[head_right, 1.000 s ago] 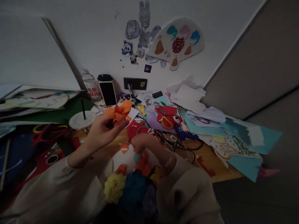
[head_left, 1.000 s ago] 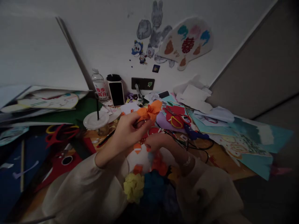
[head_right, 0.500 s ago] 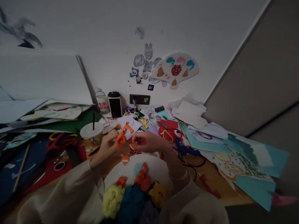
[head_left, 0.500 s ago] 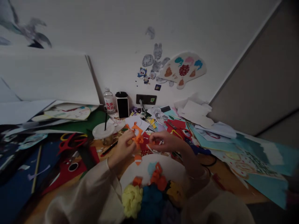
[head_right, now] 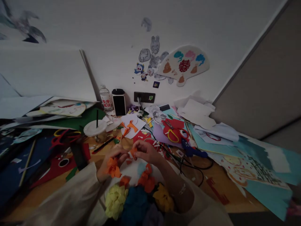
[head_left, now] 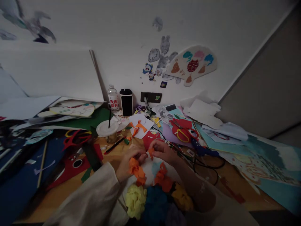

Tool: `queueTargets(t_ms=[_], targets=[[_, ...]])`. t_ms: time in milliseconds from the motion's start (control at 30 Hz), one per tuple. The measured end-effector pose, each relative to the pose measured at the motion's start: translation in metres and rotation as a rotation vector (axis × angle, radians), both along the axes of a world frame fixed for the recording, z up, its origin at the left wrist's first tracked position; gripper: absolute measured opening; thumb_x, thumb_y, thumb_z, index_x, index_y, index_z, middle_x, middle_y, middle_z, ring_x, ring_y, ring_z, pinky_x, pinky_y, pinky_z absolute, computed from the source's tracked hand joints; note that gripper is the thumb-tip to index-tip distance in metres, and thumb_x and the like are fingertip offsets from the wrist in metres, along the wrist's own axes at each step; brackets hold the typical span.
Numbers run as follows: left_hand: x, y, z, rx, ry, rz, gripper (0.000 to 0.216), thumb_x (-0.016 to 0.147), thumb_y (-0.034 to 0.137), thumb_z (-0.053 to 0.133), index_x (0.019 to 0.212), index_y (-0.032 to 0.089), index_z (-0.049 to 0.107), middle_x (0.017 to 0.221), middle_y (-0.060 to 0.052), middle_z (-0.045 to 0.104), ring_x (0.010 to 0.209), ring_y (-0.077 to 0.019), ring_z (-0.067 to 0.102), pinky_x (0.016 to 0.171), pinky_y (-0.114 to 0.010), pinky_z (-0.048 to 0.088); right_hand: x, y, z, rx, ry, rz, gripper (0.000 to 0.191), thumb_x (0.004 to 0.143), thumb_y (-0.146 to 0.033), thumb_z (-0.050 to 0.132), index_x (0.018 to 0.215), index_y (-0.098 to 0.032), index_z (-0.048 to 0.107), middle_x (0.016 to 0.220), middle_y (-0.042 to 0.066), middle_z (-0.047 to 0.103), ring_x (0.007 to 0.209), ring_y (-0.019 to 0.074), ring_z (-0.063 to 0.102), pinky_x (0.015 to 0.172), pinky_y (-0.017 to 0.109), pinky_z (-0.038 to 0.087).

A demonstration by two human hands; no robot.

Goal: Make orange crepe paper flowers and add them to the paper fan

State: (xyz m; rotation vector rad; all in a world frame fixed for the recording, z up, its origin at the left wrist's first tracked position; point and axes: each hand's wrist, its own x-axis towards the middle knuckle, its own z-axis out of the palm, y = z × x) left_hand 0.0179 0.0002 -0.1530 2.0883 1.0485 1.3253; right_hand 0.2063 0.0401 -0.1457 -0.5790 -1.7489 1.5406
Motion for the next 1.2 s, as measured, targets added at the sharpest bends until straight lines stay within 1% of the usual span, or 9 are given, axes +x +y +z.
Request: queueTargets(t_ms=[133,233,300,367,433,567,767,1067,1200], targets=[[0.000,-0.002,0.001,0.043,0.015,0.003,0.019,0.087,0.027,0.054,0.073,0.016,0.061,0.060,0.000,0.054,0.060,-0.0129,0.047,0.058,-0.025,0.036,-0.005,-0.003,-0.003,0.093,0.013,-0.093,0.022,0.082,-0.036,0.059,0.093,-0.020,0.048,0.067,-0.002,0.056,0.056,0.0117,0.055,0.054,0.025,0.045],[0.001,-0.003,0.003,0.057,0.013,0.031,0.019,0.087,0.027,0.053,0.072,0.016,0.060,0.058,0.001,0.052,0.058,-0.0125,0.046,0.055,-0.024,0.035,-0.011,-0.009,-0.003,0.192,0.022,-0.249,0.026,0.080,-0.025,0.061,0.103,-0.022,0.050,0.086,0.003,0.058,0.073,0.0142,0.057,0.067,0.030,0.047],[0.002,-0.005,0.006,0.084,0.034,0.055,0.020,0.087,0.027,0.053,0.071,0.016,0.059,0.058,0.001,0.052,0.058,-0.0124,0.045,0.055,-0.024,0.035,-0.014,-0.015,0.002,0.357,0.010,-0.415,0.025,0.077,-0.019,0.064,0.100,-0.022,0.054,0.099,0.005,0.055,0.091,0.0171,0.055,0.081,0.034,0.045],[0.003,-0.006,0.009,0.140,0.088,0.070,0.021,0.088,0.026,0.052,0.071,0.016,0.059,0.057,0.001,0.054,0.055,-0.0118,0.045,0.057,-0.026,0.035,-0.016,-0.020,0.008,0.662,-0.075,-0.561,0.013,0.077,-0.015,0.062,0.087,-0.021,0.059,0.098,0.006,0.053,0.094,0.0184,0.054,0.083,0.034,0.045],[0.005,-0.007,0.011,0.189,0.153,0.077,0.020,0.089,0.025,0.051,0.072,0.016,0.059,0.058,0.001,0.056,0.055,-0.0116,0.046,0.060,-0.027,0.036,-0.016,-0.023,0.012,0.888,-0.157,-0.606,0.008,0.078,-0.013,0.058,0.081,-0.020,0.061,0.093,0.006,0.055,0.088,0.0177,0.056,0.077,0.033,0.047],[0.005,-0.008,0.005,0.216,0.213,0.038,0.017,0.090,0.022,0.048,0.078,0.018,0.060,0.066,0.001,0.062,0.059,-0.0121,0.050,0.068,-0.031,0.035,-0.015,-0.024,0.015,1.079,-0.214,-0.637,0.009,0.077,-0.012,0.058,0.078,-0.020,0.061,0.083,0.005,0.059,0.081,0.0178,0.056,0.073,0.034,0.048],[0.002,-0.006,-0.005,0.193,0.278,0.024,0.015,0.090,0.022,0.046,0.082,0.019,0.058,0.071,0.001,0.063,0.062,-0.0133,0.051,0.072,-0.033,0.032,-0.012,-0.020,0.010,1.221,-0.320,-0.630,0.010,0.074,-0.011,0.060,0.079,-0.020,0.060,0.076,0.003,0.062,0.076,0.0172,0.056,0.072,0.033,0.049],[0.002,-0.005,-0.008,0.174,0.315,0.009,0.015,0.090,0.021,0.043,0.083,0.019,0.056,0.071,0.000,0.061,0.064,-0.0139,0.050,0.072,-0.033,0.031,-0.013,-0.018,0.005,1.233,-0.360,-0.630,0.011,0.075,-0.009,0.058,0.080,-0.019,0.059,0.076,0.003,0.064,0.076,0.0168,0.056,0.073,0.032,0.048],[0.002,-0.007,-0.005,0.136,0.294,-0.002,0.014,0.088,0.019,0.043,0.082,0.019,0.056,0.072,0.000,0.061,0.065,-0.0142,0.051,0.072,-0.033,0.031,-0.013,-0.017,0.000,1.279,-0.388,-0.604,0.011,0.076,-0.008,0.057,0.082,-0.018,0.057,0.078,0.003,0.065,0.076,0.0167,0.057,0.074,0.032,0.048]])
